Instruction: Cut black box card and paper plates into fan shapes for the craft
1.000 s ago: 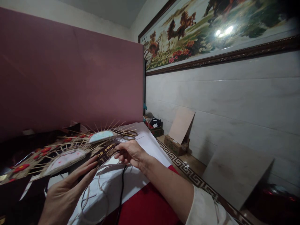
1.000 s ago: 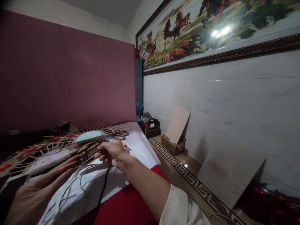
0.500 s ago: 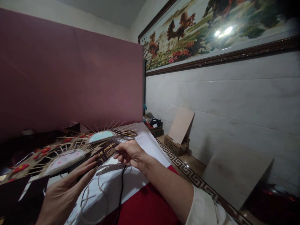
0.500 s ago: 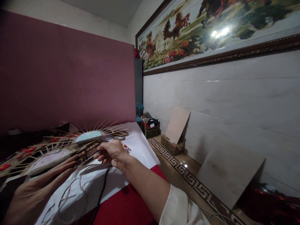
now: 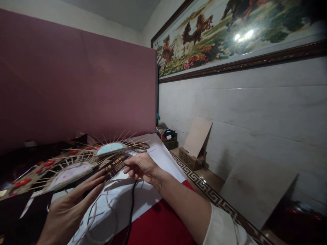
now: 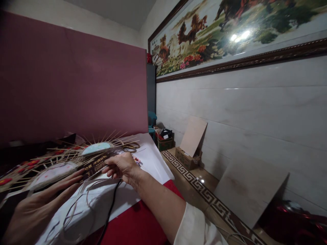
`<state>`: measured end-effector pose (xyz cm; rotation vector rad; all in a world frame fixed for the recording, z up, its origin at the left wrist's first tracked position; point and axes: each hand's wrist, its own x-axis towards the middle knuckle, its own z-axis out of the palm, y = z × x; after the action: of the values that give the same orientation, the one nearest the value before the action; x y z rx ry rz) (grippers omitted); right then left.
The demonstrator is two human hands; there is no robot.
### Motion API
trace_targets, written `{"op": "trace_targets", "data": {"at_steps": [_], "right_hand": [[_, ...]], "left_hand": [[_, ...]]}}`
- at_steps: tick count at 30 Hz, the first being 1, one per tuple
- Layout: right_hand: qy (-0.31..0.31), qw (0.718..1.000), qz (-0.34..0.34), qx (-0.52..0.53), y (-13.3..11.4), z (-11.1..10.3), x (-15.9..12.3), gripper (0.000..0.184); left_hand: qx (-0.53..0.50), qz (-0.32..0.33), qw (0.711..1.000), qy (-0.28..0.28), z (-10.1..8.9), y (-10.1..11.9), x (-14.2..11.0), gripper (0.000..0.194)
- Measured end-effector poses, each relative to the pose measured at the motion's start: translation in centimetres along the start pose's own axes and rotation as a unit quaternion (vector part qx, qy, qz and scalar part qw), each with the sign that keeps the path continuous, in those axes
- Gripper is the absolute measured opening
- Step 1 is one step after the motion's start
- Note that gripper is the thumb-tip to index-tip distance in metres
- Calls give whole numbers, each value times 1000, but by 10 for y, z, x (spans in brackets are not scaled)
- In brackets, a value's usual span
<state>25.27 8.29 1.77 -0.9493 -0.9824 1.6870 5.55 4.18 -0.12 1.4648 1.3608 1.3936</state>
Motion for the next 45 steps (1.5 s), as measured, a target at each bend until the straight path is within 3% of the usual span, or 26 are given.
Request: {"op": "trace_targets", "data": {"at_steps": [8,16,23,25,27,30,35,41,45], "right_hand": [[-13,1000,0,1,1,0,1,24],[-21,1000,0,3,2,0,0,24],[3,1000,-9,1,7,3,3,23],[8,1000,-13,1,7,4,4,23],[10,1000,-18,1,7,4,4,23],[4,1000,-29,-1,8,5,2,24],[-3,999,-43,-3,12,7,2,25],[-16,999,-46,-5,18,8,5,25],[-26,998,-53,-7,21,5,9,23]], "left_hand": [[11,4,1000,9,2,9,1,50],[25,39,999,0,-3,4,4,45],[56,128,990,35,-5,-4,1,41],[29,97,994,51,-6,-9,2,58],[-55,12,996,62,-7,-11,5,71],[-171,-97,980,34,-7,-9,8,63],[-220,-247,942,-57,-3,-1,3,55],[-206,-221,951,-64,2,9,-3,45],[-188,-197,958,-88,0,0,1,41]]}}
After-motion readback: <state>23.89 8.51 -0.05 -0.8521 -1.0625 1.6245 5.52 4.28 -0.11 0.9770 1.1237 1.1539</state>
